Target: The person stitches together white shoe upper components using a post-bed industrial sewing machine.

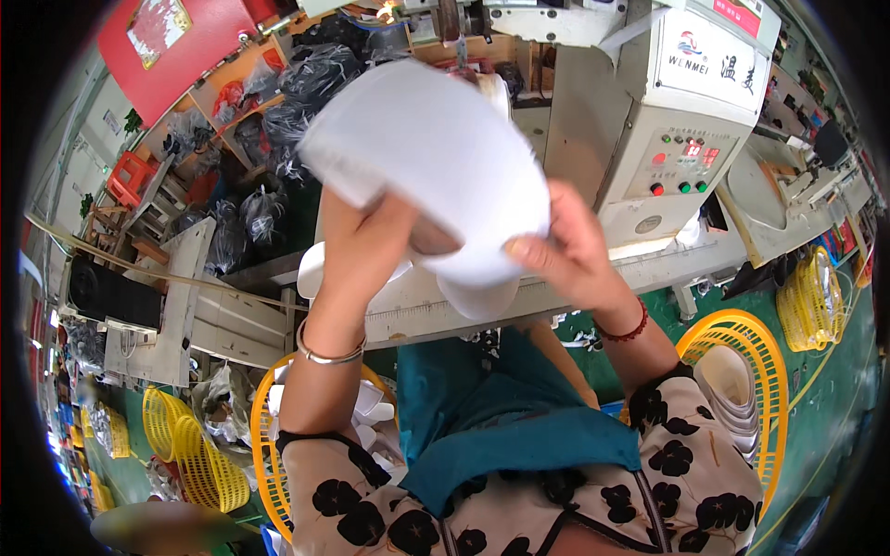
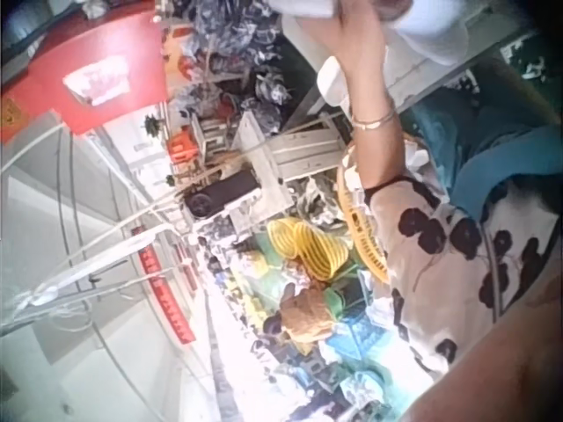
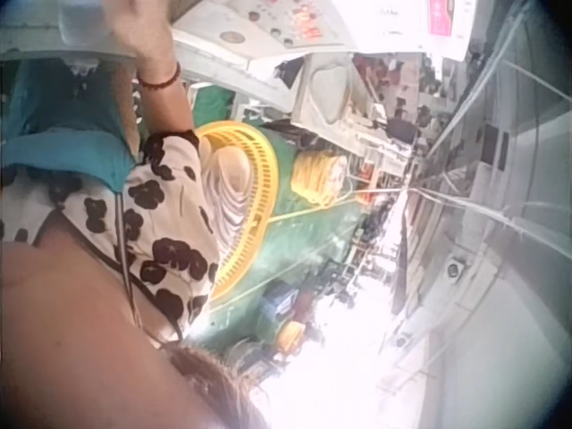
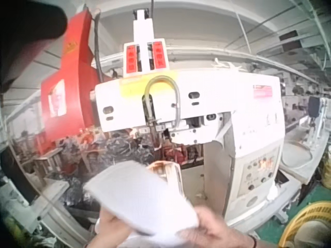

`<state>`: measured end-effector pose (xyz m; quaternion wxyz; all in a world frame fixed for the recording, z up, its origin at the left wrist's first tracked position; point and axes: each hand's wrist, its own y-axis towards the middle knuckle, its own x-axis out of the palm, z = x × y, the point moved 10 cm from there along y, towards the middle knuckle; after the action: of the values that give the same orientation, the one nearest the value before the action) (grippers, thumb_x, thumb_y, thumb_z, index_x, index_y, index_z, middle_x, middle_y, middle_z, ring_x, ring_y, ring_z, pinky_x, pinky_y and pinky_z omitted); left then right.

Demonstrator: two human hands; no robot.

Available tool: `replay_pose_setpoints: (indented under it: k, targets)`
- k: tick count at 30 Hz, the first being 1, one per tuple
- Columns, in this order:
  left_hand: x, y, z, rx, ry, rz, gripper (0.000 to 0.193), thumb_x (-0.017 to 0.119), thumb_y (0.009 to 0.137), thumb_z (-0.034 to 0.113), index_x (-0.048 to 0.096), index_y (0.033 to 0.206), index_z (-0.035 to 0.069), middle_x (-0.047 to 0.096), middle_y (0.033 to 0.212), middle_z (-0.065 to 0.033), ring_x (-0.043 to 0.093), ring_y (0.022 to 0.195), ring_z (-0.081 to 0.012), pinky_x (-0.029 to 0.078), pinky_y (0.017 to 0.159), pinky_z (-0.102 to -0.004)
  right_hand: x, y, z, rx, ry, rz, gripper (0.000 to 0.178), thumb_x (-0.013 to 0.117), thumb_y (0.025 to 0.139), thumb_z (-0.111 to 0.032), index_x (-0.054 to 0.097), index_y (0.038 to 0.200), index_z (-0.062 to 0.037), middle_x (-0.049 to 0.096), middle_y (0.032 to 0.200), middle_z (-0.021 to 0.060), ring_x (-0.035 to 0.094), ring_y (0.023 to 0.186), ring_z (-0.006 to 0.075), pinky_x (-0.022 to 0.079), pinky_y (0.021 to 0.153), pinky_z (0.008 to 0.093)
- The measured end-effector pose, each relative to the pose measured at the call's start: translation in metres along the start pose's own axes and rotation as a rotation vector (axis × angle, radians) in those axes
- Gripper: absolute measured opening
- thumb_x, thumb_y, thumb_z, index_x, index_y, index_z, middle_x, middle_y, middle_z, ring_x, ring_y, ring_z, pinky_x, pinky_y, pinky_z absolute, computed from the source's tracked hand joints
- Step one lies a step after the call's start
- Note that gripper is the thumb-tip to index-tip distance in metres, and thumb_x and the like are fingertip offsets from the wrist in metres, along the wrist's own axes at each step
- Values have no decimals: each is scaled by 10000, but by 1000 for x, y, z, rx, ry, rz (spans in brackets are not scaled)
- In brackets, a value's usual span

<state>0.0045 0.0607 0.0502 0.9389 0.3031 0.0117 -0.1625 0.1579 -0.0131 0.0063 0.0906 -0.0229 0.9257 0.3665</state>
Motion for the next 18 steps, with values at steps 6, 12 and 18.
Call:
replay_pose_setpoints:
  k: [6,12,18]
  targets:
    - [-44,-90,-23,-25,142,-64,495,609,834,188,448,1271,19,508,1244,-122,476,1163,-269,399,975,-385,43,-17,1,41,84,-249,398,604,875,-179,462,1199,5,580,1013,79,551,939,135,450,779,284]
    - [-46,-121,-34,-204,-561,-209,435,581,841,242,489,1215,39,563,1071,-96,529,996,-262,461,788,-372,100,-36,45,448,685,-407,398,598,880,-140,470,1229,3,568,1098,45,524,985,99,432,855,259]
    - [-84,-125,-41,-215,-910,-245,398,564,844,319,534,1136,49,553,832,-42,504,786,-212,399,583,-324,150,-63,107,639,739,-398,363,543,909,-179,474,1239,-43,584,1014,41,554,880,100,461,740,254]
